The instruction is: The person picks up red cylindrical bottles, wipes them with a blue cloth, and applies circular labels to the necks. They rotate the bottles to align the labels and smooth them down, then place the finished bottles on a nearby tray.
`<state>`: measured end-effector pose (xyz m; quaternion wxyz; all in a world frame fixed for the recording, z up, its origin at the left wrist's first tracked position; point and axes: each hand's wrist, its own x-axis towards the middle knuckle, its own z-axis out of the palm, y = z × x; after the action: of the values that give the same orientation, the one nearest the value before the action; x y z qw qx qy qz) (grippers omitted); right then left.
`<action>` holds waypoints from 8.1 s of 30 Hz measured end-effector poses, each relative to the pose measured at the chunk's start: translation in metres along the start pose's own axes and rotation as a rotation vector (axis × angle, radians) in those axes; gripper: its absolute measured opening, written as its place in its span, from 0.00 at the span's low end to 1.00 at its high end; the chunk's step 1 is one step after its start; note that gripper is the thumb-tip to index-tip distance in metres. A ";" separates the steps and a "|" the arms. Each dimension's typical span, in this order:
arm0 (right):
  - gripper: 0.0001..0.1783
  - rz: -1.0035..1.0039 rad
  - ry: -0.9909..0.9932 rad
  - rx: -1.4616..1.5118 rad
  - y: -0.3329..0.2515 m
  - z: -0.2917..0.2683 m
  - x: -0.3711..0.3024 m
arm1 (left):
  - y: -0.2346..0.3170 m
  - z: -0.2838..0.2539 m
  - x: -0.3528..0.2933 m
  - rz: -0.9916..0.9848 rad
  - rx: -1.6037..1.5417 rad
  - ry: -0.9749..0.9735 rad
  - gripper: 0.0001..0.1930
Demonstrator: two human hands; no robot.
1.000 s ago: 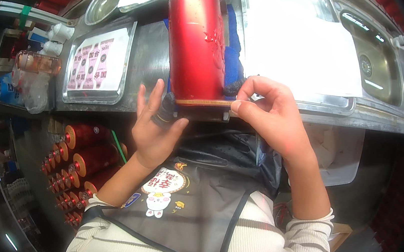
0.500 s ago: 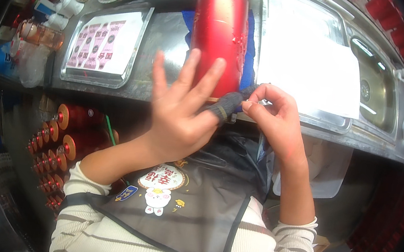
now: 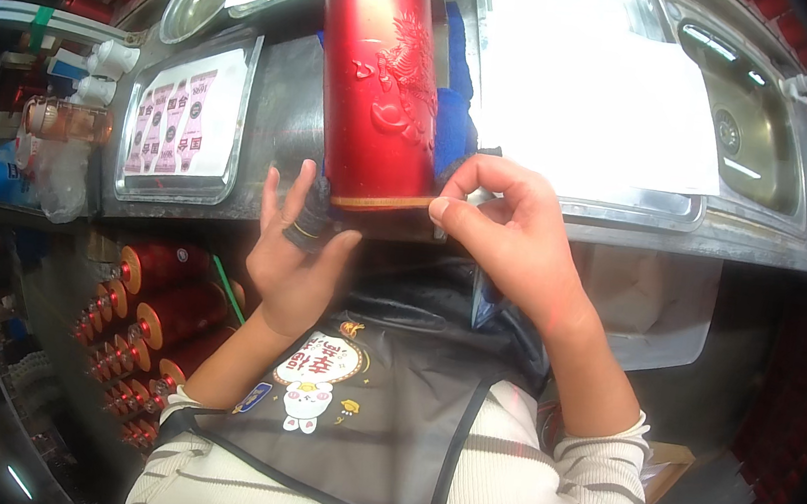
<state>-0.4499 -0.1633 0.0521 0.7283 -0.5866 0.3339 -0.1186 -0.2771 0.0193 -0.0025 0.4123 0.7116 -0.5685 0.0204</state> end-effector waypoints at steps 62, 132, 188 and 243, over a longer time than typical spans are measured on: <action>0.03 -0.010 0.056 0.092 0.015 0.004 0.006 | 0.024 0.018 0.057 0.255 0.213 0.004 0.12; 0.20 -0.312 0.305 -0.110 0.040 0.054 0.009 | 0.017 -0.011 0.026 0.213 0.262 -0.125 0.25; 0.15 -0.514 0.327 -0.410 0.068 0.047 -0.024 | -0.021 0.022 0.025 -0.026 -0.104 0.035 0.32; 0.55 -1.428 -0.731 -0.836 -0.003 0.086 0.023 | 0.113 -0.188 -0.064 -0.487 -0.515 0.671 0.09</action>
<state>-0.3780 -0.1106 0.0548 0.2694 -0.8721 -0.3458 -0.2175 -0.3103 0.1837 0.1535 0.7283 0.6530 -0.2077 0.0105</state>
